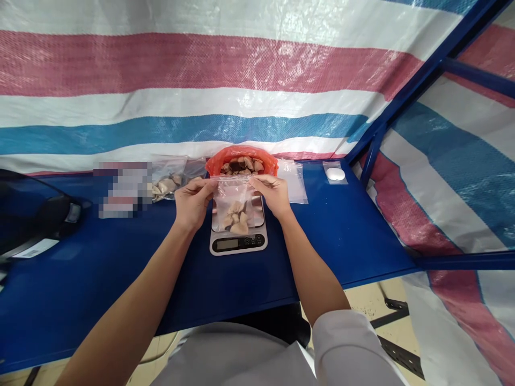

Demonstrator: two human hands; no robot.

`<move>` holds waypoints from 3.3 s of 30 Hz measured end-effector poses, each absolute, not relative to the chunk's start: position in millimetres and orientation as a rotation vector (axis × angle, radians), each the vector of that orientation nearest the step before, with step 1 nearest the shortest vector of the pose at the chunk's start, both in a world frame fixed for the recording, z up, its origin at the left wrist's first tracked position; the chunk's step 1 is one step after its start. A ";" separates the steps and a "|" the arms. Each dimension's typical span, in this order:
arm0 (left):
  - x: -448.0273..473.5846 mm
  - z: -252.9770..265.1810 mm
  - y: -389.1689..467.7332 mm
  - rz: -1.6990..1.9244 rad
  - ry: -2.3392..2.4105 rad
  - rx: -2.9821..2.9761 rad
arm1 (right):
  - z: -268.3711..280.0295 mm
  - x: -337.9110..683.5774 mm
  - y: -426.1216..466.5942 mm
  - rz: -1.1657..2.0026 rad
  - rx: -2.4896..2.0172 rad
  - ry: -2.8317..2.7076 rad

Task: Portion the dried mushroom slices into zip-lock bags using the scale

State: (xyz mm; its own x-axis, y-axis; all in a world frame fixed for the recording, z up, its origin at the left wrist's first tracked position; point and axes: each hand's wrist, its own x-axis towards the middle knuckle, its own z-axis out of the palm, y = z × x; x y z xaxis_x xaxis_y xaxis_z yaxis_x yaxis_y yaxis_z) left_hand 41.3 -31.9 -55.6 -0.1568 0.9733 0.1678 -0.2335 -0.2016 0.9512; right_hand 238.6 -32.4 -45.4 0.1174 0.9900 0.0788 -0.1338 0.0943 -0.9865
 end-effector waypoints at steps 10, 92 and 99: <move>45.9 -44.6 -40.3 1.681 1.089 1.243 | -45.8 232.1 -32.7 1.130 -1.049 -1.095; 41.1 -51.0 -39.0 1.377 1.199 1.386 | -47.0 228.0 -45.0 1.038 -1.199 -1.379; 40.9 -47.5 -40.1 1.405 1.207 1.293 | -43.5 227.5 -45.6 1.019 -1.226 -1.314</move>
